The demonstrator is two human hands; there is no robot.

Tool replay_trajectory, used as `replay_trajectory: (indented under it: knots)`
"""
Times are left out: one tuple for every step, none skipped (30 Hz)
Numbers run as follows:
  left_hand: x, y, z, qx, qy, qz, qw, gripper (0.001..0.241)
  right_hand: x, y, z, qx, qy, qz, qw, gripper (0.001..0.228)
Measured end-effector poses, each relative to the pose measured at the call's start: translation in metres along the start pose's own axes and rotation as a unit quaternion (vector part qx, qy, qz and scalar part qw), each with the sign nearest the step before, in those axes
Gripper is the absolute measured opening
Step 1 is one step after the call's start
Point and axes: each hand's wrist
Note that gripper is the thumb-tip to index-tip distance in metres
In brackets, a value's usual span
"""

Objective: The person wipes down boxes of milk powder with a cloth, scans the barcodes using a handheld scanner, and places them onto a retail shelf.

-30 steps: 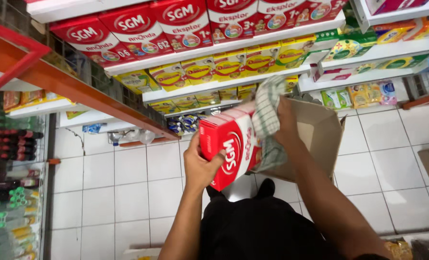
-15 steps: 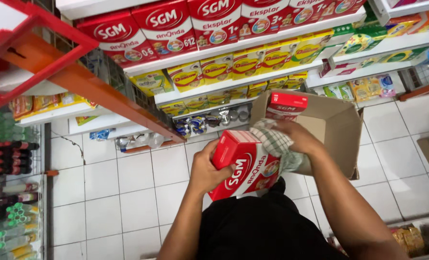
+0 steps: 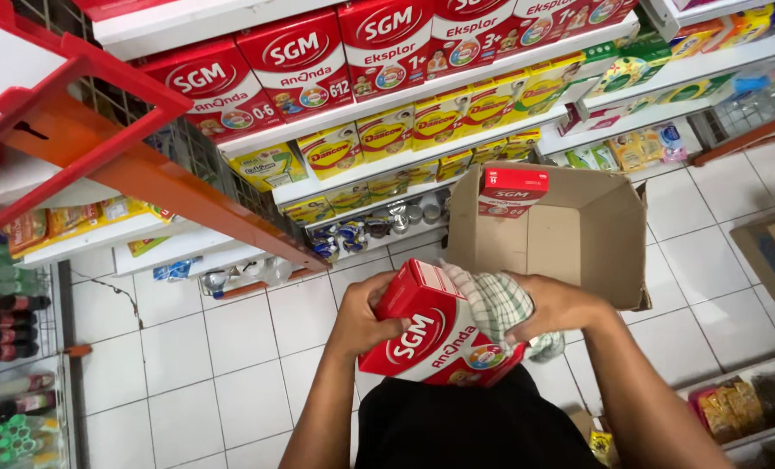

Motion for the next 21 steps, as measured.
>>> replay_trajectory:
  knots:
    - [-0.004,-0.002,0.002,0.000,0.007,0.001,1.000,0.068,0.003,-0.004,-0.007,0.009,0.031,-0.018,0.999,0.084]
    - [-0.010,-0.002,0.004,-0.002,0.011,0.005,1.000,0.069,0.004,-0.007,-0.012,0.015,0.064,-0.038,0.997,0.081]
    - [-0.016,0.000,0.006,-0.004,0.016,0.008,1.000,0.070,0.004,-0.009,-0.013,0.007,0.088,-0.035,0.995,0.078]
    - [-0.021,0.002,0.008,-0.085,0.073,-0.004,0.994,0.067,0.004,-0.010,-0.015,-0.003,0.111,-0.033,0.993,0.076]
    - [-0.026,0.004,0.012,-0.166,0.130,-0.015,0.977,0.065,0.005,-0.012,-0.017,-0.012,0.134,-0.032,0.990,0.074]
    - [-0.031,0.006,0.014,-0.245,0.186,-0.030,0.951,0.063,0.004,-0.014,-0.017,0.024,0.164,-0.006,0.986,0.075]
    - [-0.034,0.003,0.008,-0.303,0.297,-0.061,0.903,0.069,0.002,-0.016,-0.016,0.061,0.193,0.019,0.979,0.076]
    - [-0.039,-0.006,-0.005,-0.355,0.404,-0.091,0.839,0.075,0.002,-0.019,-0.016,0.096,0.219,0.043,0.970,0.077]
    - [-0.042,-0.017,-0.017,-0.401,0.501,-0.120,0.758,0.082,-0.001,-0.023,-0.016,0.105,0.234,0.014,0.966,0.076]
    - [-0.042,-0.030,-0.028,-0.320,0.481,-0.092,0.811,0.085,-0.005,-0.026,-0.016,0.113,0.248,-0.016,0.962,0.075]
    - [-0.038,-0.044,-0.040,-0.237,0.458,-0.063,0.855,0.089,-0.010,-0.029,-0.019,0.121,0.262,-0.046,0.956,0.074]
    - [-0.038,-0.054,-0.049,-0.150,0.432,-0.040,0.888,0.093,-0.016,-0.033,-0.022,0.144,0.263,-0.062,0.952,0.075]
    - [-0.037,-0.064,-0.063,-0.023,0.369,0.004,0.929,0.099,-0.020,-0.038,-0.028,0.167,0.264,-0.078,0.947,0.076]
    - [-0.034,-0.073,-0.077,0.105,0.295,0.047,0.948,0.104,-0.023,-0.042,-0.035,0.190,0.265,-0.095,0.941,0.078]
    - [-0.034,-0.077,-0.083,0.230,0.214,0.088,0.945,0.111,-0.027,-0.044,-0.044,0.192,0.247,-0.091,0.945,0.083]
    - [-0.036,-0.080,-0.081,0.263,0.162,0.055,0.949,0.106,-0.025,-0.046,-0.058,0.192,0.223,-0.095,0.951,0.088]
    - [-0.042,-0.080,-0.072,0.295,0.109,0.021,0.949,0.104,-0.022,-0.046,-0.070,0.193,0.200,-0.098,0.956,0.093]
    - [-0.044,-0.080,-0.065,0.324,0.056,-0.016,0.944,0.106,-0.018,-0.044,-0.079,0.172,0.174,-0.020,0.969,0.099]
    - [-0.040,-0.079,-0.065,0.359,0.037,-0.020,0.933,0.109,-0.016,-0.042,-0.087,0.149,0.146,0.057,0.976,0.107]
    - [-0.044,-0.074,-0.063,0.389,0.015,-0.029,0.921,0.111,-0.019,-0.038,-0.087,0.127,0.120,0.139,0.975,0.116]
    - [-0.047,-0.068,-0.065,0.418,-0.008,-0.037,0.908,0.114,-0.026,-0.034,-0.084,0.136,0.137,0.166,0.967,0.116]
Point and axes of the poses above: each hand's wrist, its own x-axis away from the middle knuckle, its own z-axis out of the back of the hand, y = z × x, and after that the axes turned 13 degrees about z, right-handed
